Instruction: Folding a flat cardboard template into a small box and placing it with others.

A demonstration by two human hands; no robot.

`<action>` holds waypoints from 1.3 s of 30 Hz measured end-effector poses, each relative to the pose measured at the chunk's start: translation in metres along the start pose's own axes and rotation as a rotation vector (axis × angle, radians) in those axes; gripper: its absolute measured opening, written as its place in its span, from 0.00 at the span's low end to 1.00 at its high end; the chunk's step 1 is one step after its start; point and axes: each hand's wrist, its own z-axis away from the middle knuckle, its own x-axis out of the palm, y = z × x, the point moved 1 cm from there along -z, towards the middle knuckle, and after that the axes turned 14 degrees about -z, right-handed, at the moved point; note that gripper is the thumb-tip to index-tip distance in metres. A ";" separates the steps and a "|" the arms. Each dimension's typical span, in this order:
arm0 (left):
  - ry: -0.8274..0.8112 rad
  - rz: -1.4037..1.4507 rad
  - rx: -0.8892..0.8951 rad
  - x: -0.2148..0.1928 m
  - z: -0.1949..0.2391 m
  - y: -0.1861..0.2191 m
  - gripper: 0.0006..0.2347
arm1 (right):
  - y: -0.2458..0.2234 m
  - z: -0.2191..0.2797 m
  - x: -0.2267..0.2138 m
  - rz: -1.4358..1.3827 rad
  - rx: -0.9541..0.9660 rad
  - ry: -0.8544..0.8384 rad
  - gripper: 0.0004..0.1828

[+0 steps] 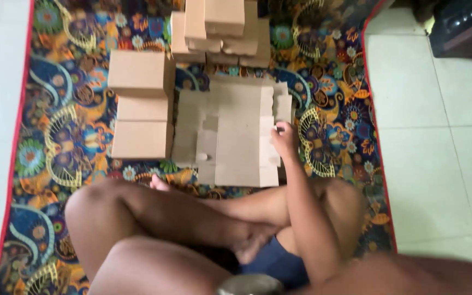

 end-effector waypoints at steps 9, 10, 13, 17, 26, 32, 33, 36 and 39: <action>0.244 -0.242 -0.106 -0.181 -0.119 -0.279 0.08 | -0.047 0.042 -0.010 0.084 -0.186 0.047 0.18; 0.390 -0.578 -0.113 -0.209 -0.125 -0.325 0.10 | -0.049 0.053 -0.001 0.030 -0.312 -0.061 0.15; 0.599 -0.984 -0.200 -0.267 -0.129 -0.456 0.16 | -0.068 0.113 0.024 0.058 -0.433 -0.351 0.12; 0.484 -1.134 -0.379 -0.291 -0.147 -0.538 0.18 | -0.063 0.170 0.069 0.384 -0.578 -0.740 0.33; 0.265 -1.097 -0.621 -0.287 -0.158 -0.525 0.13 | -0.043 0.172 0.117 0.598 -0.753 -0.591 0.13; 0.349 -1.019 -0.562 -0.281 -0.171 -0.525 0.11 | -0.057 0.157 0.078 0.375 -0.579 -0.497 0.06; 0.351 -1.019 -0.560 -0.281 -0.172 -0.526 0.11 | -0.072 0.157 0.068 0.375 -0.581 -0.496 0.06; 0.310 -0.773 -0.543 -0.271 -0.163 -0.489 0.12 | -0.096 0.152 0.051 0.113 -0.356 -0.378 0.06; 0.161 -0.241 -0.408 -0.243 -0.145 -0.419 0.19 | -0.077 0.132 0.061 -0.052 -0.218 -0.315 0.07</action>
